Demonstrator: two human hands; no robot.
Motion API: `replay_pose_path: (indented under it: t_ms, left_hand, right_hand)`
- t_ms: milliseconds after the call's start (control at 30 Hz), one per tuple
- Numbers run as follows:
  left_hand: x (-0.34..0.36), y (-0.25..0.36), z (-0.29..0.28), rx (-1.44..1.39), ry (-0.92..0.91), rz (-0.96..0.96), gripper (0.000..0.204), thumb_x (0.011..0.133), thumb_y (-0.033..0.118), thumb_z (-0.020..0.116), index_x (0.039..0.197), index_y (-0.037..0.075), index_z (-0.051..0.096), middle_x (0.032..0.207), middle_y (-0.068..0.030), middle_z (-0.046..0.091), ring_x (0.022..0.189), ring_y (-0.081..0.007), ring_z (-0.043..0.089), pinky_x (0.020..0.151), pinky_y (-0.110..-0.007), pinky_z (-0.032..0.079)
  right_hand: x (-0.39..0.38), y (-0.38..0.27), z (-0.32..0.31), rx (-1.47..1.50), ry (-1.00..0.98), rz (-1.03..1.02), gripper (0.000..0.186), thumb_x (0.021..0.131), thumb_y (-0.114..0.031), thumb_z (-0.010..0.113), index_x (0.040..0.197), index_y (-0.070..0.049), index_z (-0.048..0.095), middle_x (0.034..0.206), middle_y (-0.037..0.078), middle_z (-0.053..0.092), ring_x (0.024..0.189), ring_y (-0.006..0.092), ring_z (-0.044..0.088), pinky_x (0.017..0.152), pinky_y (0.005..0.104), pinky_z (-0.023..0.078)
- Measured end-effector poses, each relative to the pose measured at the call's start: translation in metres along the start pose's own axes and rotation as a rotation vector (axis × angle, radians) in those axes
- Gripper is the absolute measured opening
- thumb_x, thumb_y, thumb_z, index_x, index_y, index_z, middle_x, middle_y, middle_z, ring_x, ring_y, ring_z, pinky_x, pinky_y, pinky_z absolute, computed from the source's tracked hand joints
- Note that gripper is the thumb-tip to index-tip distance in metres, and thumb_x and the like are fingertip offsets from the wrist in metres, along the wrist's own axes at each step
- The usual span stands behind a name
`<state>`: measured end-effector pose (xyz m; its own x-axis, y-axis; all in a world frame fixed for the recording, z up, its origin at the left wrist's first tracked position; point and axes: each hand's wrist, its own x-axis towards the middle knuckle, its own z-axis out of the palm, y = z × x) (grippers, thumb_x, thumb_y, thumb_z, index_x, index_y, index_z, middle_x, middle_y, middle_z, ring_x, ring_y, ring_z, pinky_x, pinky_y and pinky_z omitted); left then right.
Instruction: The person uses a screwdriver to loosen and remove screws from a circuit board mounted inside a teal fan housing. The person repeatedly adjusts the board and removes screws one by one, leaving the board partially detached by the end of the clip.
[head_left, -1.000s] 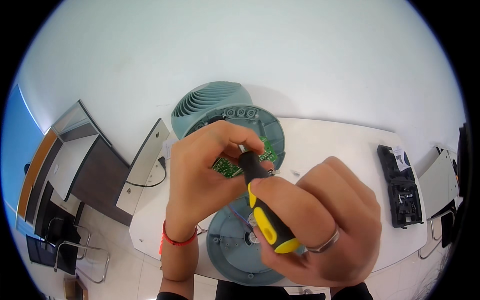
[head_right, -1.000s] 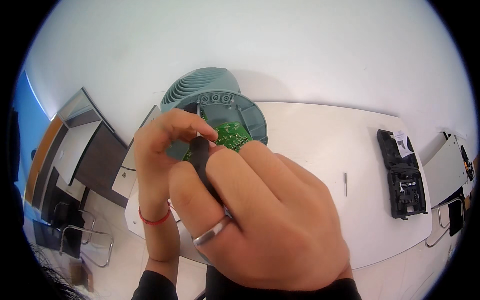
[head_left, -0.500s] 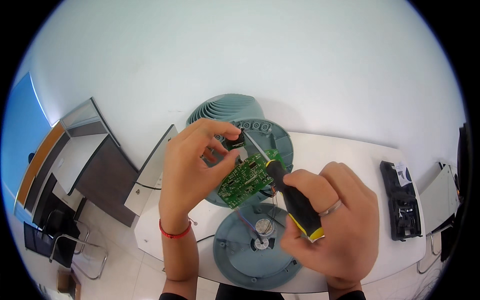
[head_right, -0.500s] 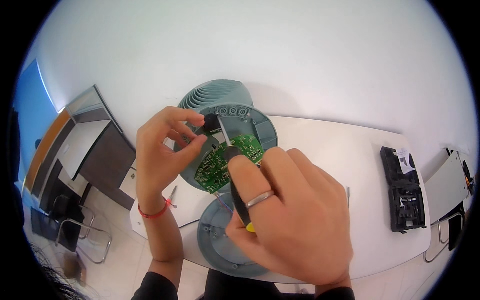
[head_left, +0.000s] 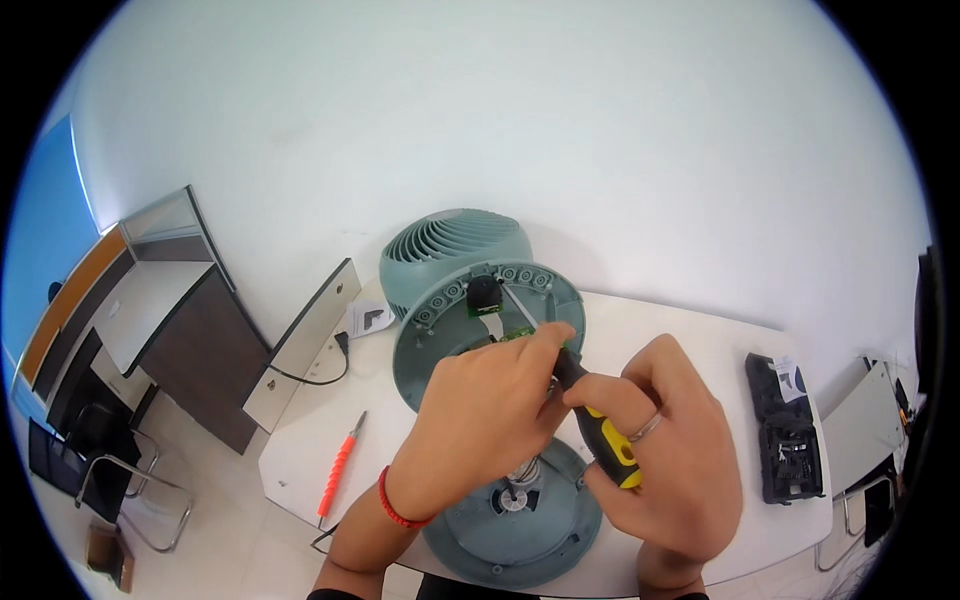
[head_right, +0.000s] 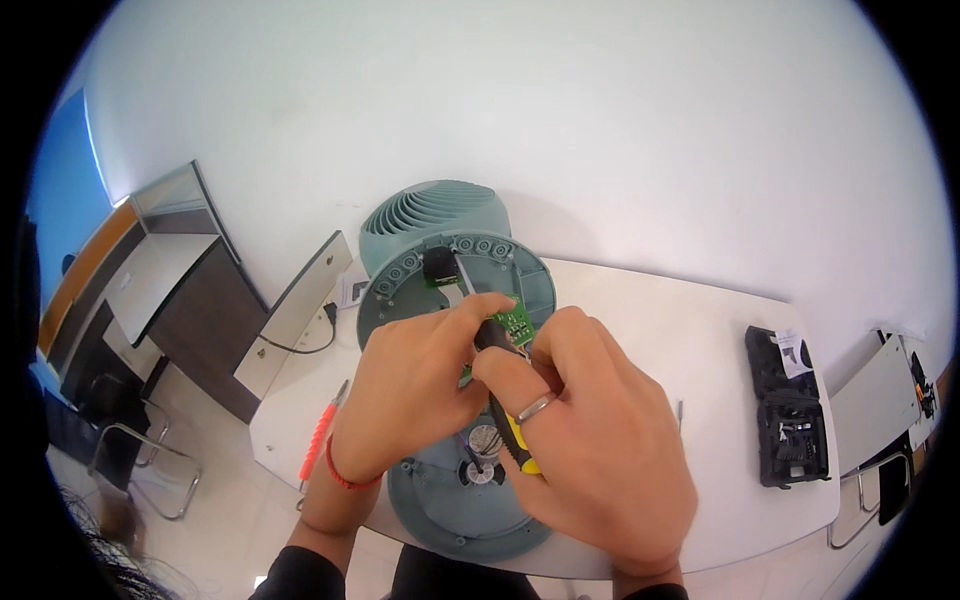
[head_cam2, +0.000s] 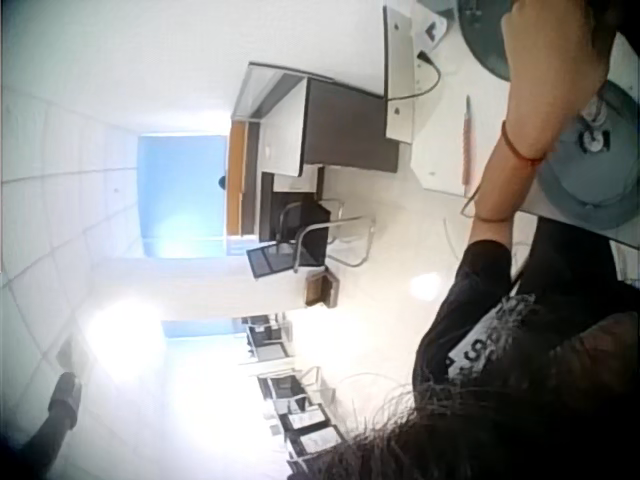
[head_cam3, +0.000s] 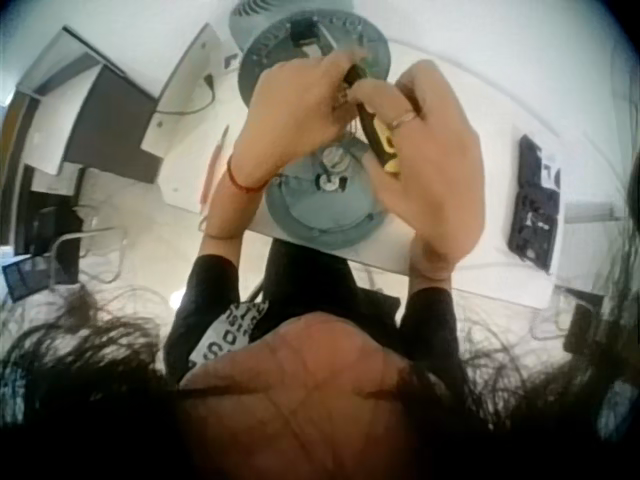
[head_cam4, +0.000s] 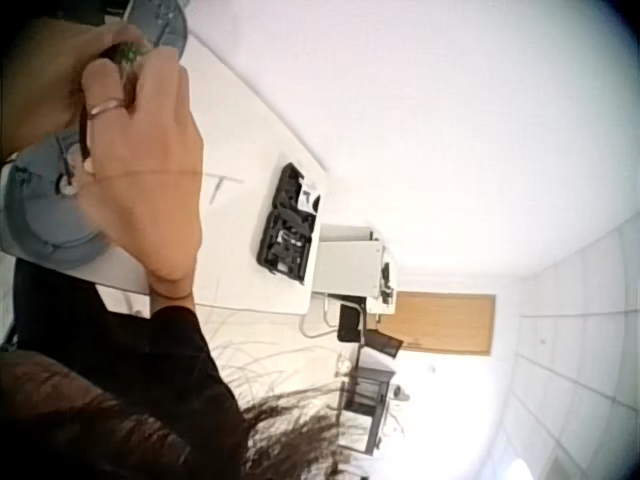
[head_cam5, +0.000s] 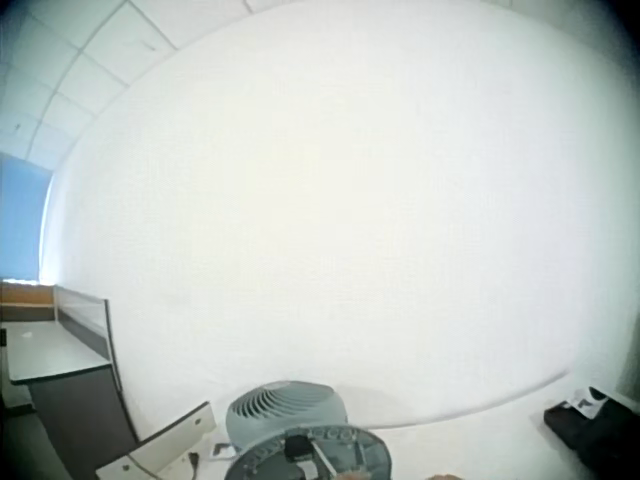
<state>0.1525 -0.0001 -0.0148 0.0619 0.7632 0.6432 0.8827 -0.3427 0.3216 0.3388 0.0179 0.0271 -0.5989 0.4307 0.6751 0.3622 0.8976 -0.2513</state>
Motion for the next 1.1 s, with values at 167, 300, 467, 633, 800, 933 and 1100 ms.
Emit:
replay_pose_path:
  t_ms: [167,300,467,633,800,933,1100]
  left_hand:
    - [0.001,0.002,-0.012,-0.05,-0.031,-0.058,0.057,0.08,0.003,0.072,0.135,0.008,0.058,0.099,-0.0105,0.074,0.078,-0.0291,0.071,0.066,-0.039,0.054]
    - [-0.002,-0.022,-0.02,-0.07,0.041,-0.077,0.061,0.084,0.001,0.073,0.142,0.008,0.054,0.107,-0.008,0.075,0.077,-0.0235,0.072,0.063,-0.035,0.054]
    - [0.003,-0.037,-0.032,-0.059,0.096,-0.182,0.057,0.084,-0.001,0.075,0.138,0.009,0.061,0.111,-0.0077,0.074,0.077,-0.0192,0.071,0.06,-0.03,0.054]
    - [0.013,-0.045,-0.026,-0.009,0.157,-0.022,0.051,0.082,0.002,0.079,0.131,0.01,0.069,0.107,-0.0077,0.075,0.082,-0.0194,0.07,0.063,-0.029,0.055]
    - [0.02,-0.039,-0.016,-0.007,0.172,0.151,0.044,0.078,0.004,0.084,0.12,0.009,0.076,0.099,-0.0077,0.075,0.083,-0.0229,0.069,0.069,-0.031,0.056]
    - [0.023,-0.041,-0.006,-0.05,0.169,0.287,0.031,0.076,0.004,0.085,0.106,0.008,0.079,0.089,-0.0074,0.074,0.083,-0.0253,0.068,0.072,-0.033,0.055]
    - [0.021,-0.038,0.005,0.001,0.08,0.259,0.018,0.075,0.005,0.085,0.092,0.006,0.078,0.083,-0.0064,0.074,0.077,-0.0232,0.067,0.068,-0.033,0.053]
  right_hand:
    - [0.003,-0.002,0.002,0.021,0.081,-0.044,0.038,0.064,0.004,0.075,0.1,-0.008,0.072,0.088,0.007,0.047,0.071,0.0231,0.056,0.057,0.0347,0.047]
    - [0.002,0.0,0.002,0.016,0.14,-0.056,0.035,0.065,0.004,0.076,0.098,-0.008,0.076,0.088,0.007,0.048,0.068,0.0216,0.056,0.056,0.0343,0.048]
    - [0.002,0.001,-0.002,0.075,0.32,0.004,0.039,0.057,0.001,0.073,0.095,-0.009,0.079,0.085,0.006,0.046,0.066,0.0195,0.051,0.055,0.0306,0.042]
    - [-0.008,0.013,-0.012,0.196,0.61,0.087,0.041,0.047,-0.019,0.063,0.084,-0.011,0.078,0.081,0.003,0.042,0.066,0.0161,0.041,0.061,0.0279,0.03]
    - [-0.019,0.026,-0.024,0.117,0.682,0.01,0.042,0.045,-0.019,0.054,0.082,-0.009,0.07,0.081,0.004,0.045,0.069,0.0149,0.04,0.062,0.0265,0.03]
    - [-0.025,0.031,-0.029,0.163,0.67,0.008,0.042,0.044,-0.019,0.055,0.082,-0.009,0.07,0.083,0.003,0.045,0.068,0.0136,0.039,0.06,0.0259,0.03]
    - [-0.032,0.049,-0.047,0.135,0.582,-0.1,0.043,0.047,-0.017,0.057,0.086,-0.008,0.07,0.085,0.003,0.047,0.065,0.0126,0.041,0.059,0.0249,0.032]
